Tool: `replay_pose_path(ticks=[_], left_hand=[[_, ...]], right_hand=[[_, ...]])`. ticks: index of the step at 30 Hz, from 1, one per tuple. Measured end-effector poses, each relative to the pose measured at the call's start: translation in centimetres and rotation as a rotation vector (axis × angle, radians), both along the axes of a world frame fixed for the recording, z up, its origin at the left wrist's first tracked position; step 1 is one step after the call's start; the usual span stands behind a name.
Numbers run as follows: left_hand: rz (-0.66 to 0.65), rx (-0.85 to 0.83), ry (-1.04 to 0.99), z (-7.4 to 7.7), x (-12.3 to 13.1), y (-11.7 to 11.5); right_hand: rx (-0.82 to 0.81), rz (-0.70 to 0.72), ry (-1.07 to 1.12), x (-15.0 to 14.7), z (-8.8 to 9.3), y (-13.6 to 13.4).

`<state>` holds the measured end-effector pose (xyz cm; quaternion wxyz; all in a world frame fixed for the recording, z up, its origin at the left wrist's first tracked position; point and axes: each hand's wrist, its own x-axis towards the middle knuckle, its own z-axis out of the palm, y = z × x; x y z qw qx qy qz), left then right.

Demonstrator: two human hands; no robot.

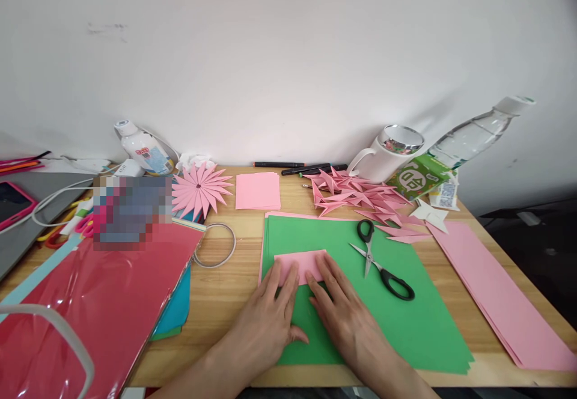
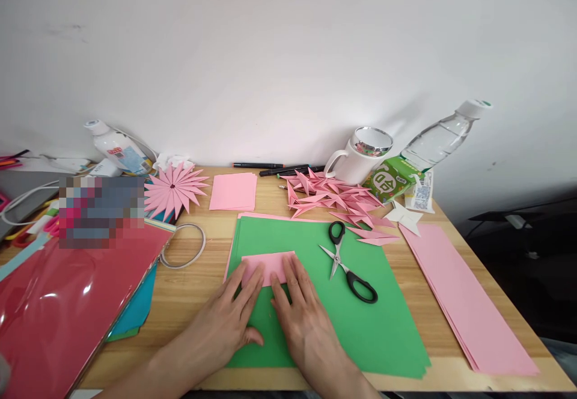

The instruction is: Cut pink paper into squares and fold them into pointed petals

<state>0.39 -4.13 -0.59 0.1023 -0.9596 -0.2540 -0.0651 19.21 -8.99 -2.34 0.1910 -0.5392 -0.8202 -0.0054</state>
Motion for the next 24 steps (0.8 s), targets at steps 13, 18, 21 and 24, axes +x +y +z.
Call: replay_pose_path(ticks=[13,18,21,24], left_hand=[[0.002,-0.028,0.010,0.01,0.07,-0.09],[0.008,-0.054,0.025,0.20,0.07,-0.13],[0.008,-0.058,0.027,0.20,0.09,-0.19],[0.008,-0.062,0.027,0.19,0.10,-0.18]], right_hand=[[0.039,-0.043,-0.015,-0.12,-0.09,-0.04],[0.046,-0.035,0.008,-0.12,-0.12,0.03],[0.036,-0.051,0.022,-0.21,-0.18,-0.03],[0.019,-0.063,0.016,-0.28,-0.12,-0.07]])
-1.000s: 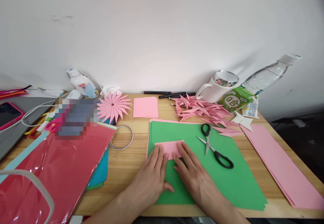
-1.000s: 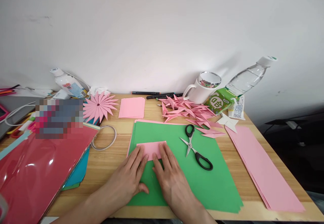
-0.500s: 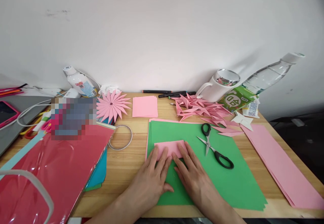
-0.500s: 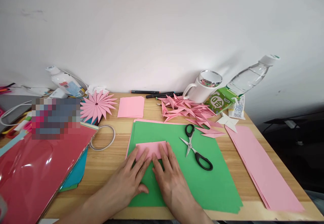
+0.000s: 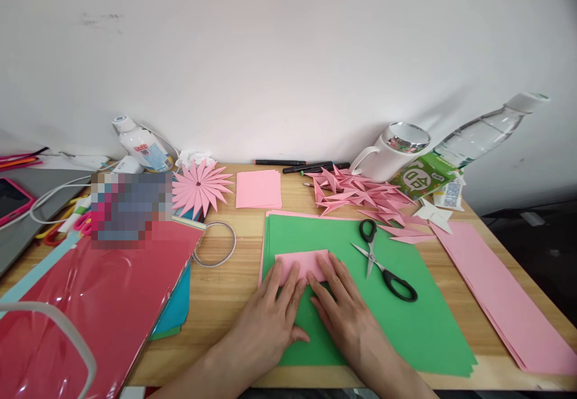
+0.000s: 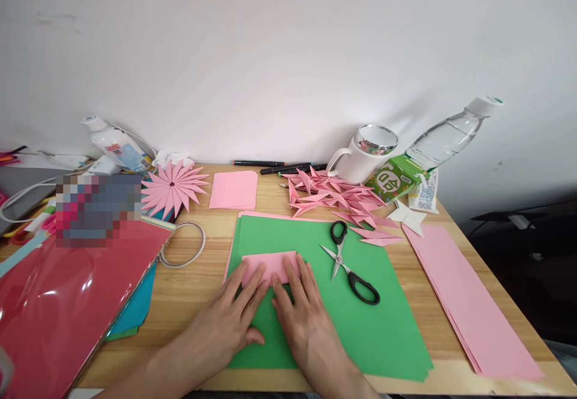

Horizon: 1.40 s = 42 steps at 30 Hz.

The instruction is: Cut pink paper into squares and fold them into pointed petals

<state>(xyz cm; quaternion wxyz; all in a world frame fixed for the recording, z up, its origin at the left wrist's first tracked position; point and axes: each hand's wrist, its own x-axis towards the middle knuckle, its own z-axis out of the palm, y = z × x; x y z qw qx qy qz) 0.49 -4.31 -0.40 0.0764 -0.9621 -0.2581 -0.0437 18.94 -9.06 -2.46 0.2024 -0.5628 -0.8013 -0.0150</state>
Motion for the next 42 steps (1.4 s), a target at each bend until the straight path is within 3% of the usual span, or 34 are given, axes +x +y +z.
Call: replay_pose_path(ticks=[8,19,34,42], left_hand=[[-0.017,0.016,-0.017,0.2,0.2,0.7],[-0.038,0.081,-0.017,0.8,0.3,1.0],[-0.042,0.040,0.050,1.2,0.6,1.0],[-0.035,0.057,0.028,0.9,0.6,0.9]], right_hand=[[0.031,0.085,-0.105,0.1,1.3,0.1],[-0.001,0.173,-0.134,1.3,1.0,0.6],[0.044,0.177,-0.021,1.3,1.4,1.0],[0.071,0.162,0.056,1.9,2.6,2.3]])
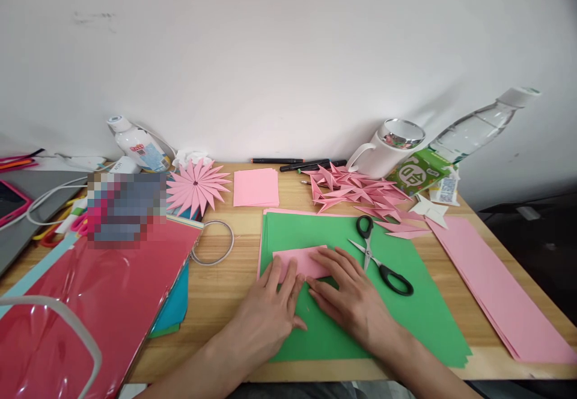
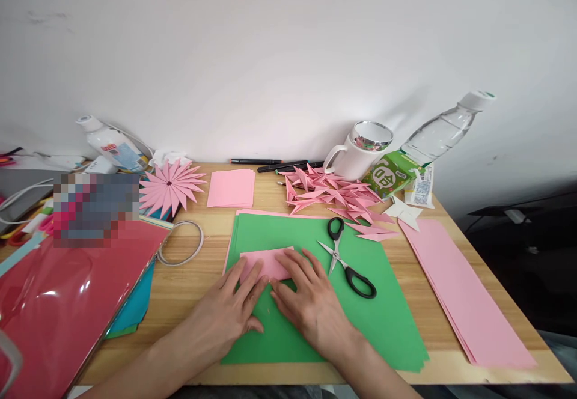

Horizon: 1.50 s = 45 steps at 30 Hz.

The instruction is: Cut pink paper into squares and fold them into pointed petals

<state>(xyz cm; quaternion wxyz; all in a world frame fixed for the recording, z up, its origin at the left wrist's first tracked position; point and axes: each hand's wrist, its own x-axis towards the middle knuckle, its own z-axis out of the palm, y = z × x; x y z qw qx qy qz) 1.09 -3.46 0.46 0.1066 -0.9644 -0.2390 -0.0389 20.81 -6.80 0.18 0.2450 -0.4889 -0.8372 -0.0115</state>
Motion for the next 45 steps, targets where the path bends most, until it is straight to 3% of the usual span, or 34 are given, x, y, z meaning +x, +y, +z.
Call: replay_pose_path(ticks=[6,13,17,20,25,29,38,45], left_hand=[[0.001,-0.010,0.045,0.1,-0.1,0.1],[-0.004,-0.031,0.044,0.1,-0.3,0.1],[-0.001,-0.012,0.035,0.1,-0.2,-0.1],[0.000,0.007,0.026,0.2,0.0,-0.1],[-0.009,0.020,-0.016,0.0,-0.2,0.0],[-0.055,-0.024,-0.073,-0.3,-1.4,0.5],[-0.053,-0.185,-0.224,0.4,-3.9,1.4],[-0.043,-0.114,-0.194,0.0,-4.8,0.7]], right_hand=[[-0.009,-0.042,0.043,1.8,0.0,0.2],[0.001,-0.084,-0.059,3.8,0.0,-1.0],[0.039,-0.145,-0.081,2.8,1.0,-1.4],[0.053,-0.145,0.080,0.9,1.3,-1.1],[-0.111,-0.105,0.225,-1.3,-0.1,0.2],[-0.126,-0.158,0.219,-1.5,-0.9,0.9],[-0.179,-0.190,0.193,-1.7,-0.7,0.9],[-0.296,-0.214,0.309,-1.3,-1.1,1.1]])
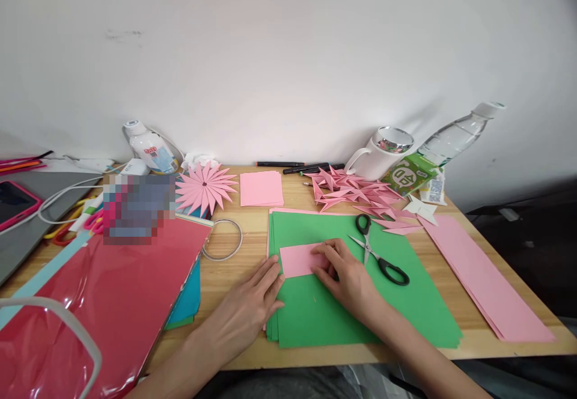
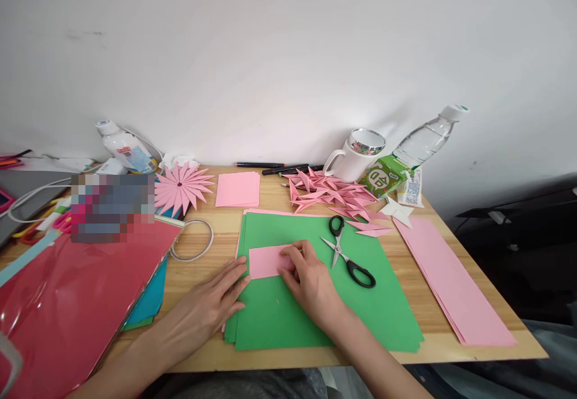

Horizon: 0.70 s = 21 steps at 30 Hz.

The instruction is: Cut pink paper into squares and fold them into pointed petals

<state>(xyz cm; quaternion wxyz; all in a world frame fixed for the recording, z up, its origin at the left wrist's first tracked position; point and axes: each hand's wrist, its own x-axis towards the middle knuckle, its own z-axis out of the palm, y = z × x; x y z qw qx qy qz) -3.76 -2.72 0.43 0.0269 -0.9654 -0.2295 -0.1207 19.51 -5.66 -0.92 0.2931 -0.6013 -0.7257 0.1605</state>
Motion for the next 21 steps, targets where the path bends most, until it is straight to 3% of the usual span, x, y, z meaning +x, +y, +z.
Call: replay_pose_path(ticks=[3,7,11,16,21], left_hand=[[0.006,0.039,0.031,-0.3,0.0,-0.4],[0.014,0.021,0.048,-0.2,0.0,-0.7],[0.018,-0.044,0.008,-0.1,-0.2,-0.8],[0.079,-0.254,-0.139,0.0,-0.1,-1.0],[0.320,-0.525,-0.448,0.0,0.7,-0.6]], right_hand=[[-0.015,0.020,0.046,0.4,0.4,0.4],[0.058,0.035,-0.139,0.9,1.3,1.1],[-0.006,0.075,-0.197,1.3,1.8,1.4],[-0.237,0.061,-0.096,1.3,2.5,1.6],[-0.368,0.024,-0.039,0.8,3.3,1.5]])
